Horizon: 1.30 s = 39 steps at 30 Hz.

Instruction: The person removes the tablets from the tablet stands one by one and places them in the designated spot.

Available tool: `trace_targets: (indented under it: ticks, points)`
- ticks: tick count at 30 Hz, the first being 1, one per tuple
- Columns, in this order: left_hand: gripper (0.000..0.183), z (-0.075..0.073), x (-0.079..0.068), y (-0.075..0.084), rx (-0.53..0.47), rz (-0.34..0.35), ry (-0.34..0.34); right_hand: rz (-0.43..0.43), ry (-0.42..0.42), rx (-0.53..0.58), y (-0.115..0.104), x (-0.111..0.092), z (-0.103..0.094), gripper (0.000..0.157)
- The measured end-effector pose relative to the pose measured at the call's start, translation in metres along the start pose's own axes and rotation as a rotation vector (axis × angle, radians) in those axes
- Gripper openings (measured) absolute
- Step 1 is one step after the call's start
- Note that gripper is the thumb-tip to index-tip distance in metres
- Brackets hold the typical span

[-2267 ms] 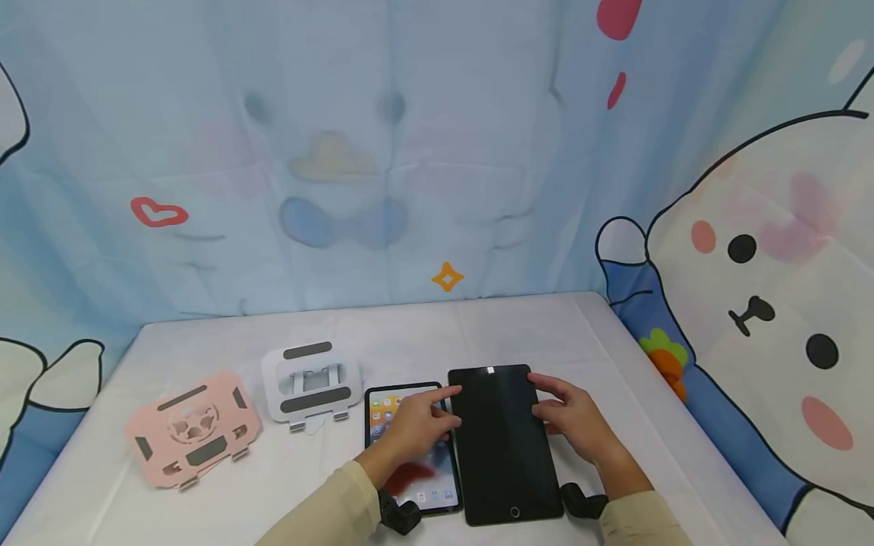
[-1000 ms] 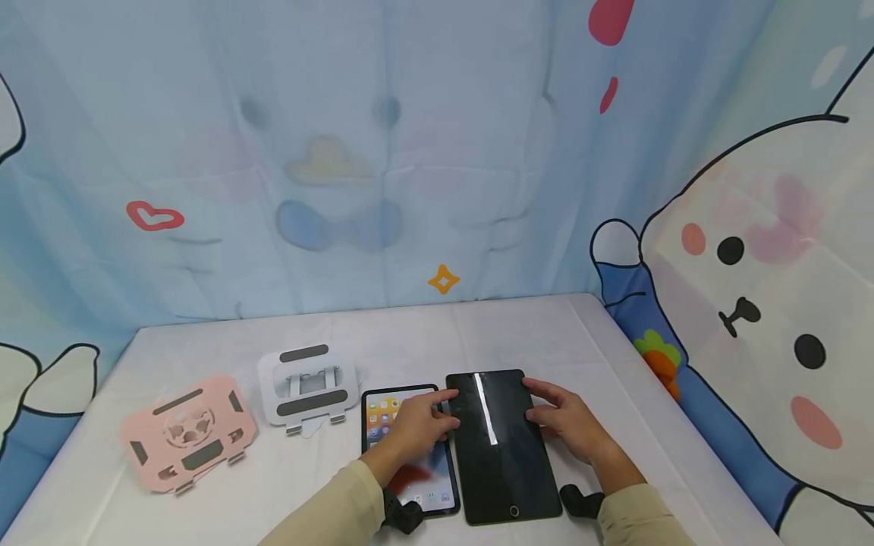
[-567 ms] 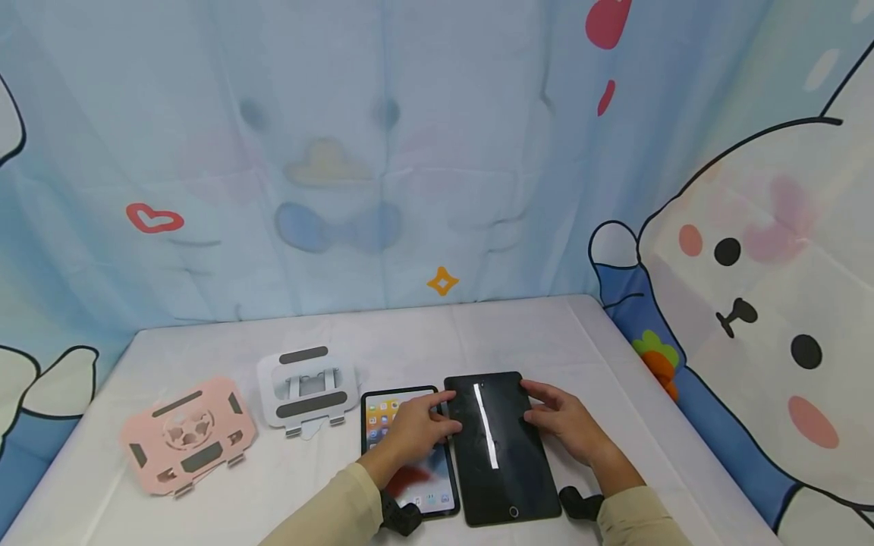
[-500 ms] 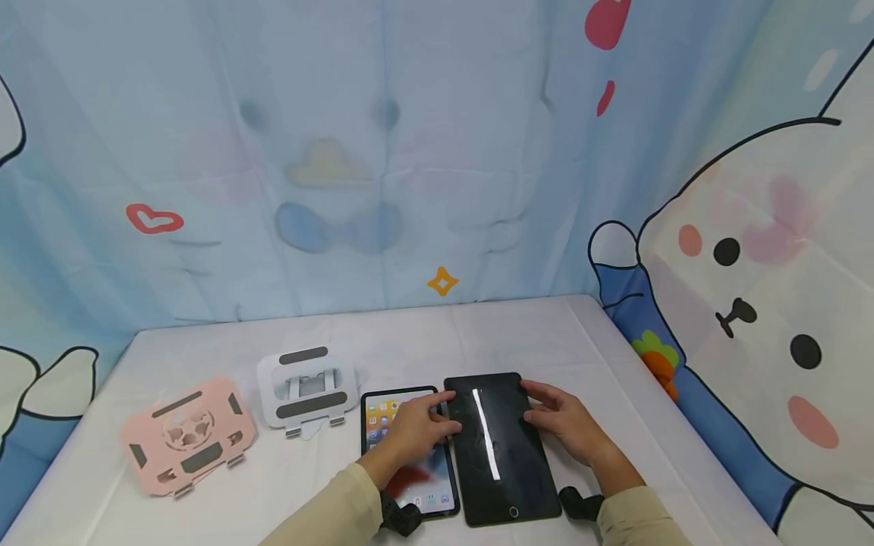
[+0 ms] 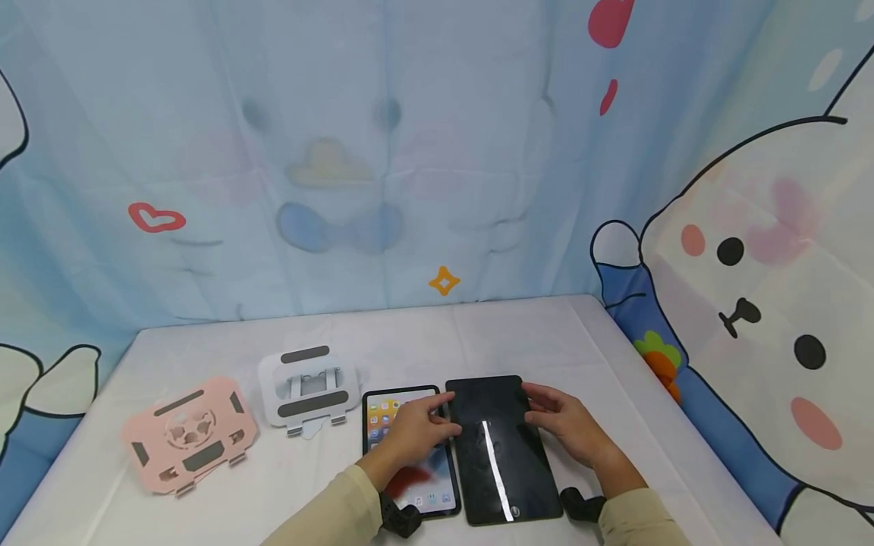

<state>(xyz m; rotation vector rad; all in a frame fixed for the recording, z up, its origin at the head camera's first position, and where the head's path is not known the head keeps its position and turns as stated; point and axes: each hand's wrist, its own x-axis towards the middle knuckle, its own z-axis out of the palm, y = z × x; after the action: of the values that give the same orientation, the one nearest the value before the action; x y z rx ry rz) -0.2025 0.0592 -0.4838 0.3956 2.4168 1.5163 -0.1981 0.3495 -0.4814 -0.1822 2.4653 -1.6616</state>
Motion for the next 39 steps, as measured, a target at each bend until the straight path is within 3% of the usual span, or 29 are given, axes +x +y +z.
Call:
trace_targets:
  ticks: [12, 31, 39]
  points:
    - [0.061, 0.0014, -0.0024, 0.002, 0.009, -0.024, 0.0, 0.001, -0.025, 0.02, 0.0004, -0.0011, -0.0009, 0.068]
    - [0.061, 0.001, -0.0034, -0.005, -0.027, -0.001, 0.004, 0.013, -0.03, 0.032, 0.0012, -0.0001, -0.0004, 0.068]
    - [0.06, 0.0008, -0.0062, -0.0028, -0.011, -0.014, 0.006, 0.023, -0.028, -0.022, -0.0013, 0.0003, 0.0009, 0.069]
